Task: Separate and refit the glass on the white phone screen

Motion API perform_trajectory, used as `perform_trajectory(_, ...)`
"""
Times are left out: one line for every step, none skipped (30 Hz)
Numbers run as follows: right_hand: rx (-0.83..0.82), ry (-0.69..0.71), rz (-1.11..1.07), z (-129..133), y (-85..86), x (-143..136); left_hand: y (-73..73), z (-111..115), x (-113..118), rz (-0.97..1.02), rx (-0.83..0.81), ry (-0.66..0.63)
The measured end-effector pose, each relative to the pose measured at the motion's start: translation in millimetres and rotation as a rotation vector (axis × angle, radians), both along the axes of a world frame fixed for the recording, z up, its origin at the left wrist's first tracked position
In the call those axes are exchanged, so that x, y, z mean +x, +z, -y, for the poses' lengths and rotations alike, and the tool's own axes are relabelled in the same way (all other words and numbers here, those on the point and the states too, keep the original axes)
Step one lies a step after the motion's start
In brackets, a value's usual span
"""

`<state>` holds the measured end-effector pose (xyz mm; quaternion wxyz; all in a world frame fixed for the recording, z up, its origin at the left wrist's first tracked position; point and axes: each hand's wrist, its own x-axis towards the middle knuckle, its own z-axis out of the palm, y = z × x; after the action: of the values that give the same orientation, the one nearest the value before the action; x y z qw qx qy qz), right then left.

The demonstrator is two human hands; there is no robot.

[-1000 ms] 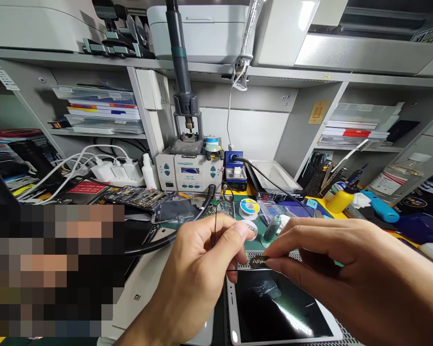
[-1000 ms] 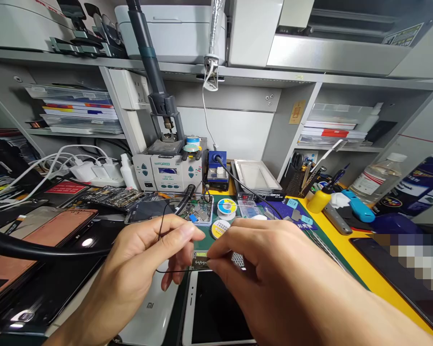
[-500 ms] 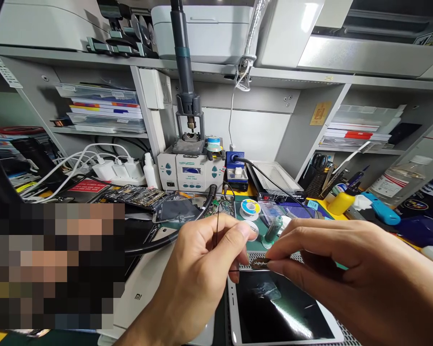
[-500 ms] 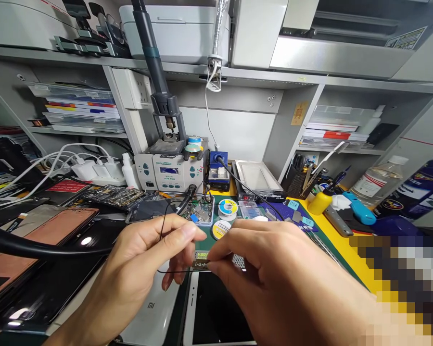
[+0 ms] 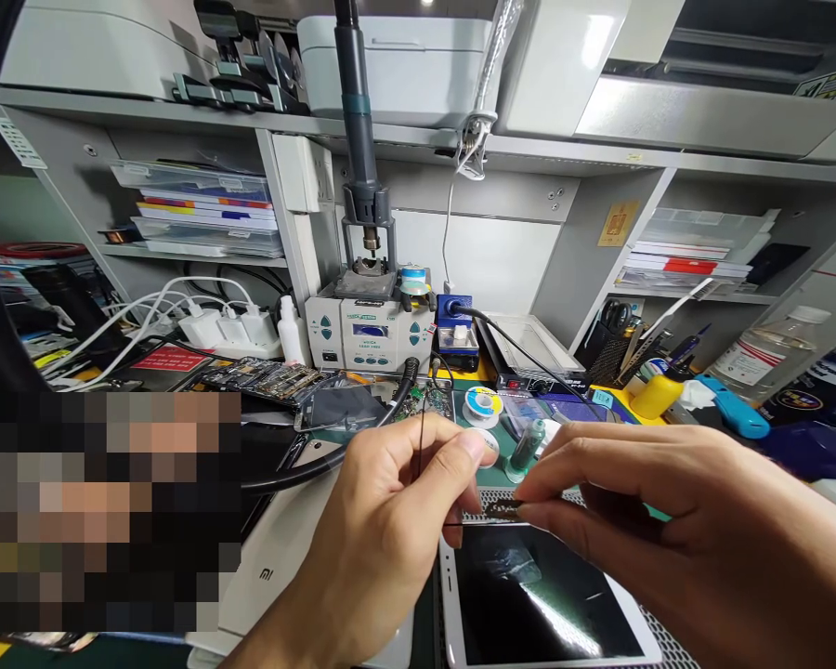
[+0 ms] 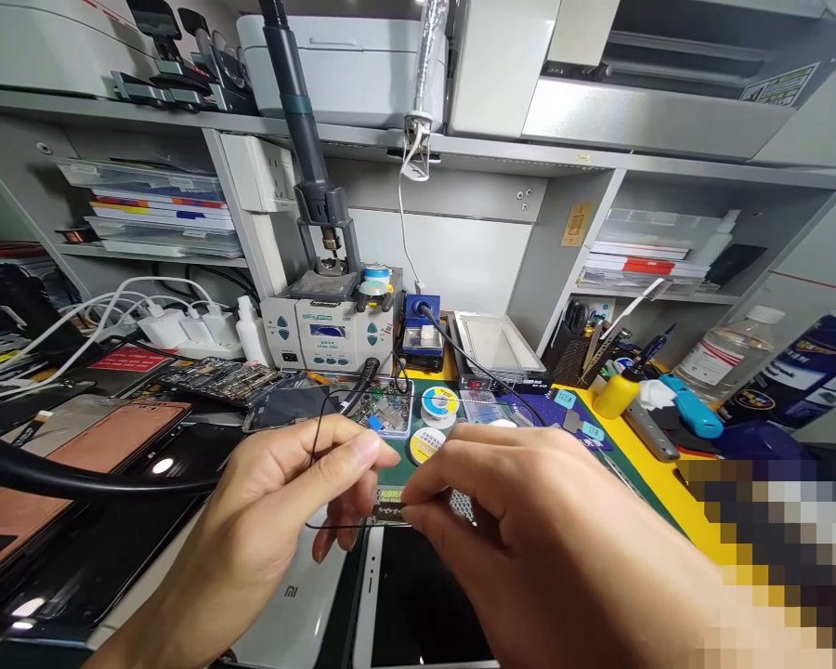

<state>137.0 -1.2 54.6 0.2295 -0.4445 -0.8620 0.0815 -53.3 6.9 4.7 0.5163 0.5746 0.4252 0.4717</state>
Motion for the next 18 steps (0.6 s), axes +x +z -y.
perform_trajectory(-0.019,0.019,-0.003,-0.6,0.3,-0.5,-0.3,0.2,0.1,0.0,-0.001,0.001)
perform_trajectory(-0.032,0.037,-0.009,-1.0,0.6,-0.8,-0.5,0.4,0.1,0.001,-0.001,0.0)
perform_trajectory(-0.025,0.034,-0.019,-1.5,0.8,-1.0,-0.8,0.5,0.2,0.001,0.0,-0.004)
perform_trajectory(-0.02,0.031,-0.022,-1.8,0.9,-1.0,-0.9,0.5,0.3,0.003,0.0,-0.001)
perform_trajectory(-0.017,0.034,-0.026,-2.1,0.9,-1.0,-1.0,0.4,0.4,0.002,-0.001,0.001)
perform_trajectory(-0.013,0.038,-0.03,-2.4,1.0,-0.9,-1.1,0.0,0.4,0.002,0.002,-0.001)
perform_trajectory(-0.013,0.041,-0.031,-2.7,1.1,-0.7,-1.1,-0.4,0.4,0.001,0.002,-0.002)
perform_trajectory(-0.011,0.04,-0.032,-3.0,1.1,-0.5,-1.1,-1.0,0.4,0.001,0.004,-0.003)
perform_trajectory(-0.012,0.037,-0.029,-3.3,1.2,-0.4,-1.2,-1.5,0.3,0.002,0.004,-0.007)
perform_trajectory(-0.011,0.035,-0.028,-3.6,1.2,-0.3,-1.3,-1.9,0.2,0.004,0.002,-0.008)
perform_trajectory(-0.007,0.03,-0.028,-3.8,1.2,-0.3,-1.5,-2.1,0.0,0.006,-0.001,-0.011)
perform_trajectory(-0.008,0.028,-0.025,-3.9,1.2,-0.4,-1.7,-2.2,-0.1,0.007,-0.006,-0.008)
perform_trajectory(-0.01,0.028,-0.022,-3.8,1.3,-0.6,-1.8,-2.1,-0.2,0.006,-0.012,-0.006)
perform_trajectory(-0.013,0.03,-0.02,-3.5,1.3,-0.8,-1.9,-2.0,-0.3,0.005,-0.013,-0.008)
perform_trajectory(-0.02,0.029,-0.015,-3.1,1.5,-1.0,-1.8,-1.8,-0.3,0.004,-0.015,-0.005)
perform_trajectory(-0.027,0.026,-0.013,-2.5,1.7,-1.0,-1.5,-1.6,-0.3,0.003,-0.012,-0.003)
perform_trajectory(-0.038,0.022,-0.008,-1.7,2.1,-0.6,-1.0,-1.5,-0.1,0.006,-0.011,-0.003)
perform_trajectory(-0.054,0.015,-0.004,-0.7,2.6,0.2,-0.3,-1.4,0.1,0.013,-0.01,-0.002)
